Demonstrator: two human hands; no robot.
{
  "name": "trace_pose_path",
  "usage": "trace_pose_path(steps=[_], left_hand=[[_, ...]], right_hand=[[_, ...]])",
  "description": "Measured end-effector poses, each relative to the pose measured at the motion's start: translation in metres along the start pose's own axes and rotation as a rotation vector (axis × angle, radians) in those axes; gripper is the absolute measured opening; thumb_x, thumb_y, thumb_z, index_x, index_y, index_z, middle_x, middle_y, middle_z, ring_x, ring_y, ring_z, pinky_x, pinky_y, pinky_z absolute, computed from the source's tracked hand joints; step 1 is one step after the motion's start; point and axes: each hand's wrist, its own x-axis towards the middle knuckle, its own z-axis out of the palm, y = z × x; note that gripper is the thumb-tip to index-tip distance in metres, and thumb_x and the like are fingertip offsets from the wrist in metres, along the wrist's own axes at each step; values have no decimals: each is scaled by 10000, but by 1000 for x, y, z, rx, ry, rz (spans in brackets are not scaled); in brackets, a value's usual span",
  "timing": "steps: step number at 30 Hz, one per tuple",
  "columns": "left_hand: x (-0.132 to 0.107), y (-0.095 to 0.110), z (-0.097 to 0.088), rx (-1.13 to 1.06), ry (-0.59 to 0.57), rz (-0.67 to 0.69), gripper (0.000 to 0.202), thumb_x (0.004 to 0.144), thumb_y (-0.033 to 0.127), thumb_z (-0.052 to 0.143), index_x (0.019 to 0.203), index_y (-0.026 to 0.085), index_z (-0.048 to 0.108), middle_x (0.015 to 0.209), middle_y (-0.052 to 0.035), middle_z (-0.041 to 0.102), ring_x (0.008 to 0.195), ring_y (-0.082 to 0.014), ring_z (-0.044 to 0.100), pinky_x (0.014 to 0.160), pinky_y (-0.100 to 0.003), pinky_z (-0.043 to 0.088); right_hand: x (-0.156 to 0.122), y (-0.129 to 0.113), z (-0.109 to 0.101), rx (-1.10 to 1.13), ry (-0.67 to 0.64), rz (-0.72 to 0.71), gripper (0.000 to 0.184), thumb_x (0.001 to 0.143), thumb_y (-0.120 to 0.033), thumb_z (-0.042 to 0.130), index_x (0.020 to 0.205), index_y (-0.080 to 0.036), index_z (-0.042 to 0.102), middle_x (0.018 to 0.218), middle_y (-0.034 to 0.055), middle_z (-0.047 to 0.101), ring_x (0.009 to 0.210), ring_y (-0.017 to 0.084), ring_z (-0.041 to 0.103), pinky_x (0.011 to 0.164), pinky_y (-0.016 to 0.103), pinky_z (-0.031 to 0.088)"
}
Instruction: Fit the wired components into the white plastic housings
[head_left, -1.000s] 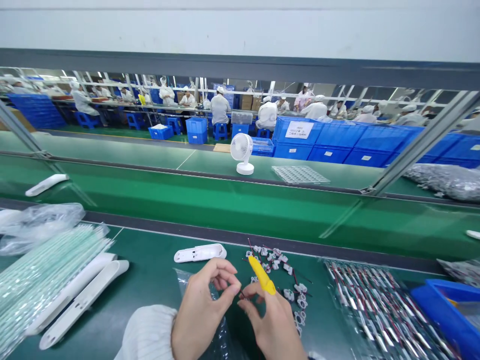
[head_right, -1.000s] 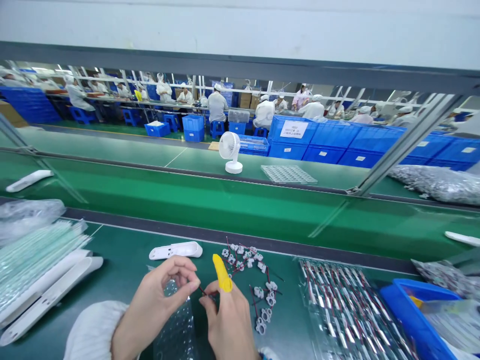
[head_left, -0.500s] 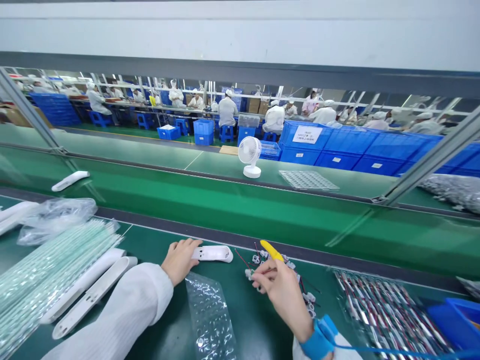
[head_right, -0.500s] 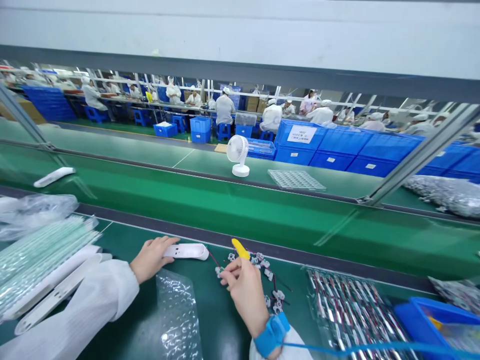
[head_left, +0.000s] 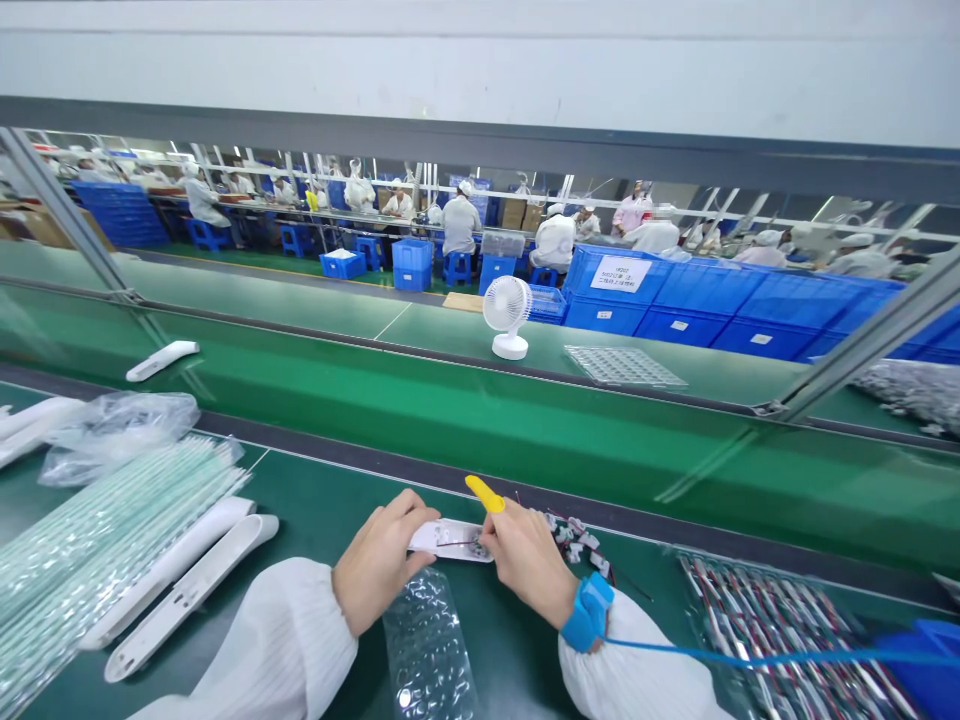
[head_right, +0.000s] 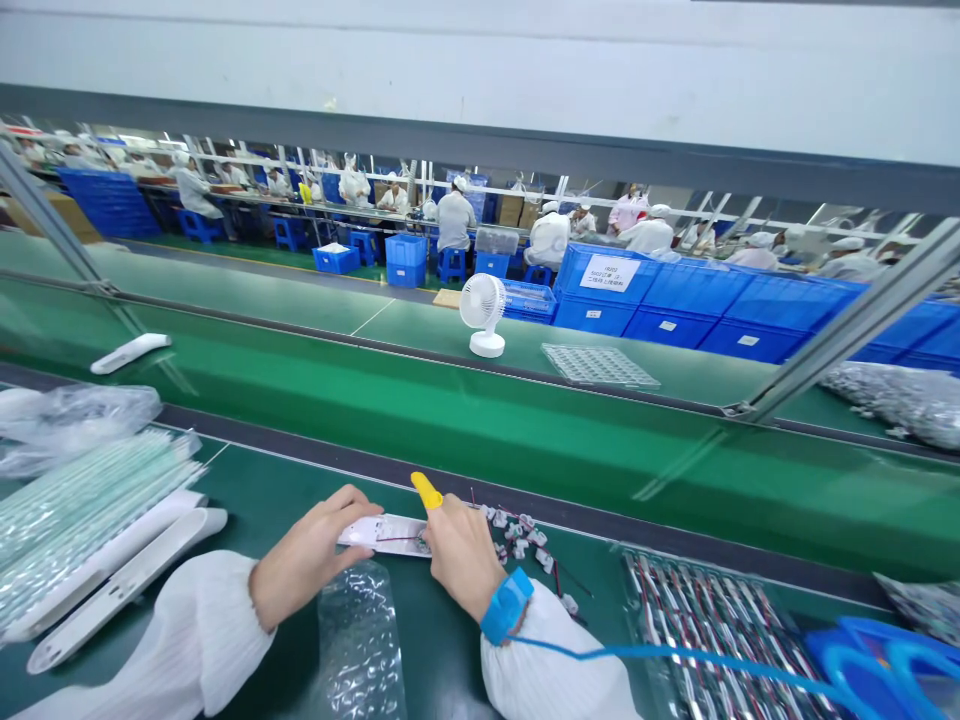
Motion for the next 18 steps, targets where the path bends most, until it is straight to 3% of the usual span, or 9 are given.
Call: trace_pose_path(steps=[8,14,18], left_hand=[[-1,6,-1,19,-10,-29,272,733,138,548,992,216,581,959,-24,526,819,-185,525,759,-310,403],[-6,11,3,25,6,-44,280,745,120,511,1012,193,553,972,-36,514,841,-186,531,754,-301,408],[-11,14,4,30,10,-54,285,742,95,490,1005,193,543,966,-39,508,854,-185,536,744,-291,410]], right_hand=[[-4,2,11,-207,84,-156,217,712,8,406,727,-162,540,705,48,520,662,170,483,497,263,324],[-12,-4,35,-240,232,-41,197,798,-63,377,727,-163,531,695,74,541,686,203,512,528,286,370],[-16,-6,34,-195,222,-7,180,778,-58,432,692,-171,542,673,44,567,619,166,533,532,269,374]])
